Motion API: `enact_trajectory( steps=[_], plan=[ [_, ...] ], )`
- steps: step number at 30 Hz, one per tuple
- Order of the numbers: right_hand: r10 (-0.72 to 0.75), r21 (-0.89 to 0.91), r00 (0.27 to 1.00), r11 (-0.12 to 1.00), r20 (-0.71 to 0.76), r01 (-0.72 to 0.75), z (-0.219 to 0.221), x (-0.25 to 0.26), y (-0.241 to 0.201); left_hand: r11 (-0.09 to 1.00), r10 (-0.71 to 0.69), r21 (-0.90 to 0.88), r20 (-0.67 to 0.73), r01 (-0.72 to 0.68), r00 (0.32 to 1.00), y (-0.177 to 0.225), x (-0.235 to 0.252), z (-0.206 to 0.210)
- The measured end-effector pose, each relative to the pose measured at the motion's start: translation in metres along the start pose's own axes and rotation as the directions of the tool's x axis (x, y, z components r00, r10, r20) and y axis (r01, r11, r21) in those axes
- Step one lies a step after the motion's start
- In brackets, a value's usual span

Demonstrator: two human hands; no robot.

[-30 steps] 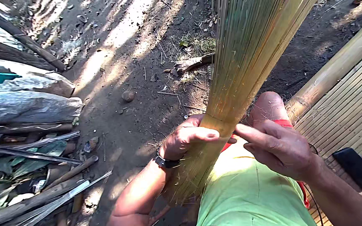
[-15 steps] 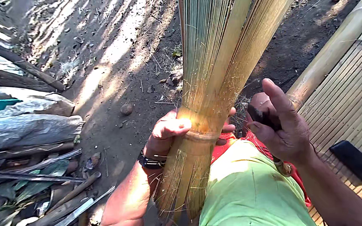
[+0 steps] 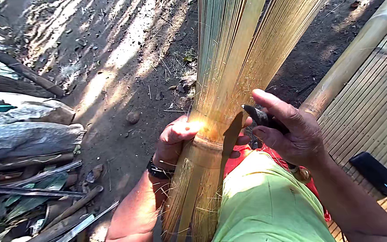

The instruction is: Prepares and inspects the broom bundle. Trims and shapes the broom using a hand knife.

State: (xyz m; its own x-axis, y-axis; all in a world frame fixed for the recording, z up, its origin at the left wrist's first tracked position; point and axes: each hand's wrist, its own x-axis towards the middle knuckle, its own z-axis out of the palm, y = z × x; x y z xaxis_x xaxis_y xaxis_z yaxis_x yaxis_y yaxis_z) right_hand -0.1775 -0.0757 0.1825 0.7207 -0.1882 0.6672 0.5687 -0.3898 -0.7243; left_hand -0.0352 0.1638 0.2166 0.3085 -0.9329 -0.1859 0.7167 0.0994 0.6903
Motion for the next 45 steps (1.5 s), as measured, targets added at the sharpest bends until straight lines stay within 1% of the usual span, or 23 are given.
enact_trajectory(
  steps=[2,4,5,6,8,11,12,14,18,19,22,23,25,27,28,30,32,34,35,38,41,44,45],
  plan=[
    [-0.04,-0.004,0.999,0.999,0.034,0.04,0.001,-0.002,-0.001,0.995,0.08,0.069,-0.037,-0.077,0.996,-0.001,-0.001,0.001],
    [-0.074,-0.01,0.993,0.997,0.097,0.075,0.003,-0.01,-0.005,0.964,0.231,0.165,-0.129,-0.209,0.964,-0.006,-0.002,0.021],
    [-0.088,0.0,0.989,0.996,0.121,0.088,0.004,-0.015,-0.007,0.959,0.264,0.146,-0.134,-0.244,0.955,-0.008,-0.005,0.032],
    [-0.092,0.016,0.987,0.996,0.133,0.09,0.004,-0.019,-0.008,0.963,0.262,0.102,-0.149,-0.248,0.954,-0.01,-0.01,0.042],
    [-0.063,0.023,0.994,0.998,0.093,0.061,0.001,-0.026,-0.006,0.982,0.188,0.01,-0.197,-0.19,0.962,-0.013,-0.016,0.055],
    [0.041,-0.014,0.999,0.999,0.007,-0.041,-0.006,-0.021,-0.002,0.992,0.041,-0.112,-0.076,-0.049,0.996,-0.012,-0.001,0.031],
    [0.078,-0.007,0.997,0.997,0.008,-0.078,-0.008,-0.017,-0.001,0.994,0.022,-0.107,-0.066,-0.029,0.998,-0.011,0.002,0.027],
    [0.127,0.022,0.992,0.992,0.022,-0.127,-0.009,-0.011,-0.001,0.996,0.051,-0.076,-0.075,-0.056,0.996,-0.011,0.003,0.024],
    [0.084,0.04,0.996,0.996,0.019,-0.085,-0.01,-0.006,0.001,0.977,0.2,0.099,-0.089,-0.191,0.976,-0.01,0.005,0.023],
    [0.064,0.019,0.998,0.998,0.014,-0.064,-0.011,-0.006,0.002,0.976,0.185,0.133,-0.076,-0.174,0.98,-0.01,0.005,0.018],
    [-0.011,-0.049,1.0,0.999,-0.008,0.011,-0.013,-0.007,0.001,0.999,-0.015,-0.035,0.068,0.018,0.998,-0.01,0.015,0.002],
    [-0.032,-0.067,0.999,0.997,0.007,0.032,-0.014,-0.008,-0.002,0.999,-0.019,-0.039,0.058,0.022,0.998,-0.013,0.017,-0.003],
    [-0.061,-0.091,0.994,0.993,0.093,0.069,-0.013,-0.019,-0.011,0.999,0.029,0.032,-0.038,-0.028,0.999,-0.02,0.005,-0.001],
    [-0.042,-0.032,0.981,0.998,0.19,0.049,-0.009,-0.038,-0.019,0.994,0.085,0.083,-0.099,-0.077,0.991,-0.029,-0.016,0.008],
    [-0.03,0.002,0.976,1.0,0.217,0.031,-0.009,-0.046,-0.022,0.994,0.092,0.075,-0.099,-0.085,0.991,-0.031,-0.016,0.012],
    [-0.008,0.001,0.984,1.0,0.176,0.008,-0.013,-0.054,-0.024,0.999,0.054,-0.002,-0.007,-0.054,0.999,-0.026,0.012,0.016],
    [0.027,-0.079,0.999,0.997,0.047,-0.023,-0.023,-0.053,-0.021,0.999,0.013,-0.044,0.043,-0.011,0.999,-0.023,0.031,0.01],
    [0.07,-0.178,0.994,0.98,-0.084,-0.085,-0.033,-0.048,-0.017,0.987,-0.068,-0.13,0.198,0.095,0.978,-0.024,0.044,-0.007],
    [0.1,-0.204,0.987,0.971,-0.125,-0.124,-0.038,-0.045,-0.017,0.983,-0.087,-0.138,0.227,0.12,0.97,-0.025,0.048,-0.01],
    [0.143,-0.218,0.976,0.96,-0.164,-0.178,-0.043,-0.039,-0.016,0.976,-0.109,-0.157,0.255,0.152,0.961,-0.028,0.051,-0.01],
    [0.139,-0.226,0.977,0.959,-0.159,-0.173,-0.041,-0.039,-0.016,0.958,-0.116,-0.215,0.31,0.189,0.944,-0.033,0.055,-0.006],
    [0.132,-0.232,0.977,0.958,-0.167,-0.169,-0.044,-0.04,-0.016,0.961,-0.091,-0.229,0.26,0.153,0.961,-0.039,0.053,-0.018],
    [0.145,-0.229,0.972,0.955,-0.184,-0.186,-0.048,-0.04,-0.016,0.959,-0.092,-0.235,0.266,0.158,0.959,-0.041,0.054,-0.017]
  ],
)
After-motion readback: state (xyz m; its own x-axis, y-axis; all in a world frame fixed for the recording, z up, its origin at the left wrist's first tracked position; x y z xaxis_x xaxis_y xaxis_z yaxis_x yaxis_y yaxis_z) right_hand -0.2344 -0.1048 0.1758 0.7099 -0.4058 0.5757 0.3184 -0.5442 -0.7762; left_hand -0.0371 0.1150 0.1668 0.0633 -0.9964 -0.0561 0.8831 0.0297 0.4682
